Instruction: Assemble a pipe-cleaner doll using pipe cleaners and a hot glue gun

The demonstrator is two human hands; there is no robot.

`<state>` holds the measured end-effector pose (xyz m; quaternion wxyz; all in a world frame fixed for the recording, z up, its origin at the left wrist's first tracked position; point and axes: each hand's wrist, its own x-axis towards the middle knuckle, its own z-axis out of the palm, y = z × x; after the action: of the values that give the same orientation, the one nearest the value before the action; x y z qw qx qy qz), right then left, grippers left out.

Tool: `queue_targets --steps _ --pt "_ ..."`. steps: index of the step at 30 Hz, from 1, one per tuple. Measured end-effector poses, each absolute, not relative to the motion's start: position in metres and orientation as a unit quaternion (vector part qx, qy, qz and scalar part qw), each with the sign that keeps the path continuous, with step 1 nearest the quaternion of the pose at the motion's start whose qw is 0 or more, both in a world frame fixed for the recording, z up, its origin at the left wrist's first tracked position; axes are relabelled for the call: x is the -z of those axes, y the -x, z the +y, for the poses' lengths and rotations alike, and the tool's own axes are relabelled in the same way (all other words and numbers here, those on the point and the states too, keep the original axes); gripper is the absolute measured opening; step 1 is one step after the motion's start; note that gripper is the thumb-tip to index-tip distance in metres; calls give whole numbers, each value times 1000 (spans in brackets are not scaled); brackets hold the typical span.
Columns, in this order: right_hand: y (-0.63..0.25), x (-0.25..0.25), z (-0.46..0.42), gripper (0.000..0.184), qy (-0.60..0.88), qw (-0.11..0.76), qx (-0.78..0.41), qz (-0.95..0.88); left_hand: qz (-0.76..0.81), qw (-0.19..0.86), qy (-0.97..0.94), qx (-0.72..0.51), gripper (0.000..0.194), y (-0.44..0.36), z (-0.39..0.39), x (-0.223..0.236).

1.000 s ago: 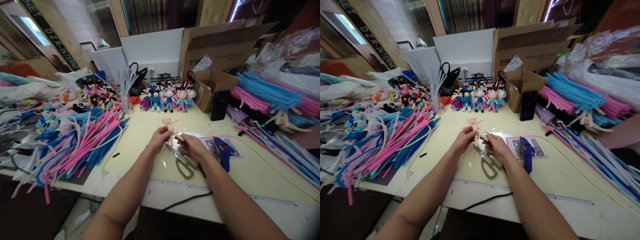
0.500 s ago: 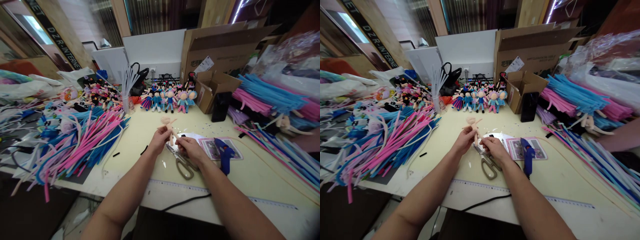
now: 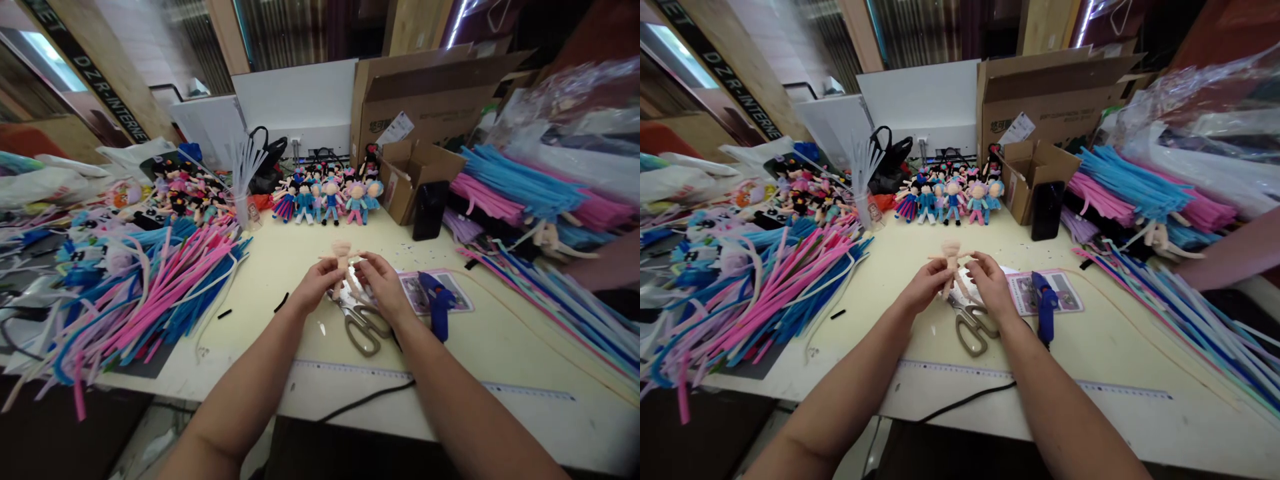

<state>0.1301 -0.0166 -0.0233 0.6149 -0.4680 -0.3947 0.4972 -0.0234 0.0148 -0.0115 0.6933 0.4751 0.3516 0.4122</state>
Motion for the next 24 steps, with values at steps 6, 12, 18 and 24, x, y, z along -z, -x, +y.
queue_targets --steps 6,12,18,24 --pt "-127 18 -17 21 453 652 -479 -374 351 693 -525 -346 36 22 14 15" --pt "-127 18 -21 18 454 643 -459 -412 391 654 -528 -374 38 21 15 17" --pt "-124 17 -26 17 482 625 -418 -450 431 584 -530 -438 37 14 10 11" --pt "-123 23 -18 28 481 595 -476 -433 414 604 -509 -452 39 15 10 12"
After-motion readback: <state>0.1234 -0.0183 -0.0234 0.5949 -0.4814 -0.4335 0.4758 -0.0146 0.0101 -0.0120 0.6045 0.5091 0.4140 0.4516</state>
